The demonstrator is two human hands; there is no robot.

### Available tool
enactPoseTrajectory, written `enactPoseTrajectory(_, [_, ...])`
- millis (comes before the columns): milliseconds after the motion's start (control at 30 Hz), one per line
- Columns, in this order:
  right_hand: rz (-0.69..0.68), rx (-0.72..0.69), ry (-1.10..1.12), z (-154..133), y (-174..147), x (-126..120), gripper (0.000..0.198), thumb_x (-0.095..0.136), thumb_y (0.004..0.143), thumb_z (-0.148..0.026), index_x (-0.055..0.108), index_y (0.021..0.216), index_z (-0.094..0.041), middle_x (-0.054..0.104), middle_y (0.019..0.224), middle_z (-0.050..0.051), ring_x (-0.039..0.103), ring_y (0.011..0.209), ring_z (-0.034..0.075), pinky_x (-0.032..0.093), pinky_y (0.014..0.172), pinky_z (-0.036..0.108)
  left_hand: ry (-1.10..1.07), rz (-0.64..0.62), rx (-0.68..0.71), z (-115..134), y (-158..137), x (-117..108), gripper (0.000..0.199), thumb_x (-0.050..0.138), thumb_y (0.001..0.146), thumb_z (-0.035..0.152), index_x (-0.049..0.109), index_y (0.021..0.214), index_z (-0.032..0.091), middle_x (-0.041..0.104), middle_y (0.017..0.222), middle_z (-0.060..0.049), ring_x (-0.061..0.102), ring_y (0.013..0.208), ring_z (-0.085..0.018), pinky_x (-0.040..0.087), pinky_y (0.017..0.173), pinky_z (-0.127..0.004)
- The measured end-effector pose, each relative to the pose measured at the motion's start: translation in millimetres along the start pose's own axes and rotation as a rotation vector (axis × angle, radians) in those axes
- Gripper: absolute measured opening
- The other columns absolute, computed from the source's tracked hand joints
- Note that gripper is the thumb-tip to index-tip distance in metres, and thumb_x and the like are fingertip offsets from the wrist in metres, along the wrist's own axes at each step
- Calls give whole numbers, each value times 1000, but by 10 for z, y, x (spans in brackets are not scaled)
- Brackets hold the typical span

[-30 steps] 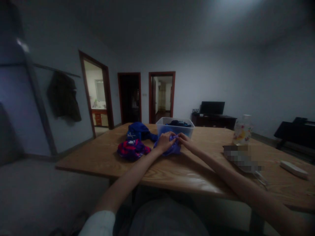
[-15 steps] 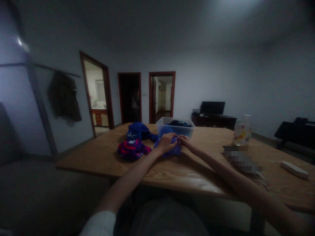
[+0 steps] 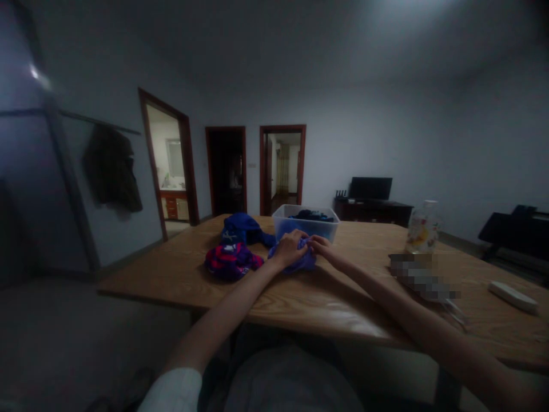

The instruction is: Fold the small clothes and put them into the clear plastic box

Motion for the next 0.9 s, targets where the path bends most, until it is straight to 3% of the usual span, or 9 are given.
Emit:
enactPoseTrajectory(400, [-20, -29, -41, 161, 118, -26, 52, 68, 77, -71, 63, 88, -19, 58, 74, 1, 54, 66, 16, 46, 59, 28, 28, -15, -41, 12, -5, 6, 23, 64, 94, 31, 63, 114, 20, 68, 118, -7, 65, 109, -23, 49, 99, -38])
enactPoseTrajectory(900, [-53, -49, -81, 124, 88, -7, 51, 64, 83, -70, 62, 87, -19, 57, 72, 0, 53, 65, 16, 46, 59, 28, 2, -20, -34, 16, -7, -7, 22, 64, 93, 30, 63, 114, 21, 68, 117, -6, 66, 110, -23, 48, 100, -37])
Point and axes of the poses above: each hand's wrist, its own y-axis towards the middle knuckle, its own x-axis out of the palm, z = x × y, the point moved 5 cm from there along y, towards the middle knuckle
